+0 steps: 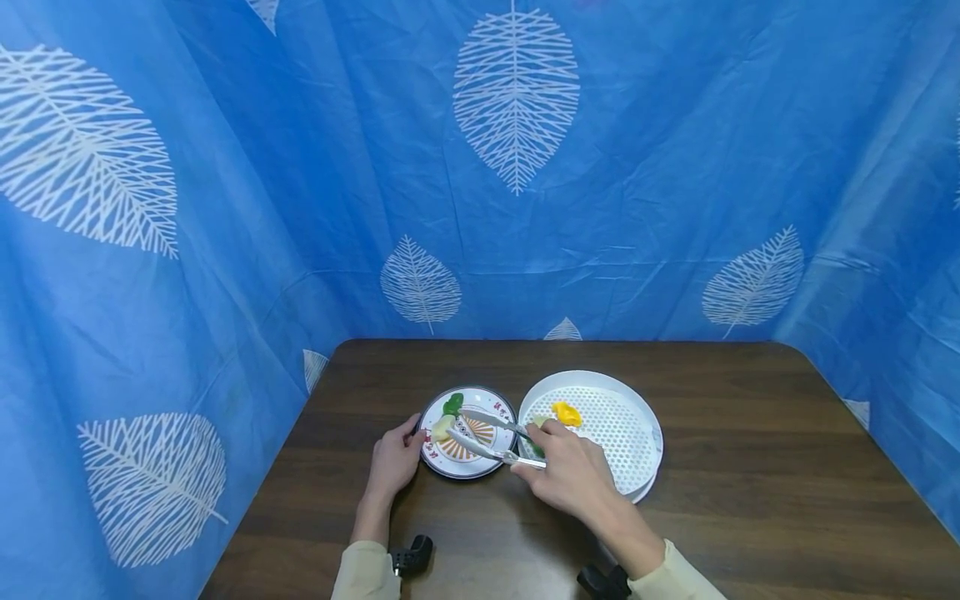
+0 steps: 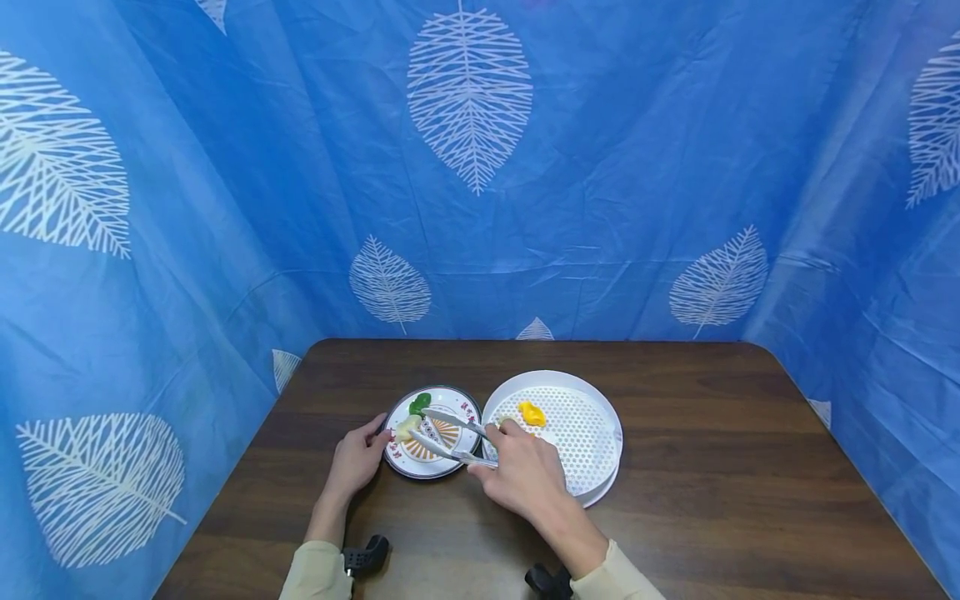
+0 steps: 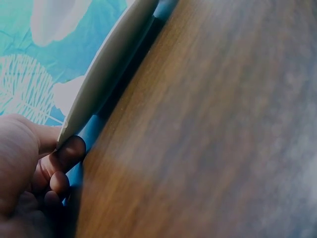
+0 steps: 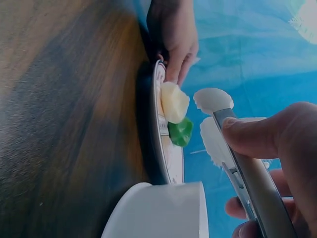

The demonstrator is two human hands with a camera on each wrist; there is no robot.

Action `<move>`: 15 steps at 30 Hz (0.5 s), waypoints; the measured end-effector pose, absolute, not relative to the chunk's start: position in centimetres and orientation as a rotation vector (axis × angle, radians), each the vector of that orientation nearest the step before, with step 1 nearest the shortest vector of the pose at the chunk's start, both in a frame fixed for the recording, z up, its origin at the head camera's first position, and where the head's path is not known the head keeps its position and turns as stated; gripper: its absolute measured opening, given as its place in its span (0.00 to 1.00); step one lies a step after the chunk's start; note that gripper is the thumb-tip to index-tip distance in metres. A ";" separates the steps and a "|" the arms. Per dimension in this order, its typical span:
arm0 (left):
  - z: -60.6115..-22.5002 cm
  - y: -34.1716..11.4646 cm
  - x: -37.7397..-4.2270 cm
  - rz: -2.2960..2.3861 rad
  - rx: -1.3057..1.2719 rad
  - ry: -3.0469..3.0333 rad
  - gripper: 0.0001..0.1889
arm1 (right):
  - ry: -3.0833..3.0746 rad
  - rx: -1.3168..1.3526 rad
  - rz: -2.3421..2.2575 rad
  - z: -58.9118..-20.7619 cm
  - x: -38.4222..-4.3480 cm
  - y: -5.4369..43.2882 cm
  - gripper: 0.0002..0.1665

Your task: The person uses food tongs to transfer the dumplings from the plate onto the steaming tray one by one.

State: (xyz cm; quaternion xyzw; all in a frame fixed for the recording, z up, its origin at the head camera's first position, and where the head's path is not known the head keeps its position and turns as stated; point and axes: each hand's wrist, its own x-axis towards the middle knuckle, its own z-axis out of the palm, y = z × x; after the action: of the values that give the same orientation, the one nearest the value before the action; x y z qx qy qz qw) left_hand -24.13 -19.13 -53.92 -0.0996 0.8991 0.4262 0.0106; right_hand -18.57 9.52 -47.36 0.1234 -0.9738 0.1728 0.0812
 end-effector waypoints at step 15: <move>-54.1 -19.2 -24.1 1.346 -0.290 2.823 0.26 | -2.947 0.447 0.356 -47.3 -20.6 7.1 0.36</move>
State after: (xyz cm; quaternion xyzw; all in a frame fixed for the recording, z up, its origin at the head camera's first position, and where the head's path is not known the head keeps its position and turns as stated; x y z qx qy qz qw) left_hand -24.12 -19.20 -54.11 -0.0924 0.8988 0.4285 0.0001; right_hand -20.63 7.13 -47.30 0.1484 -0.9794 0.1183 0.0696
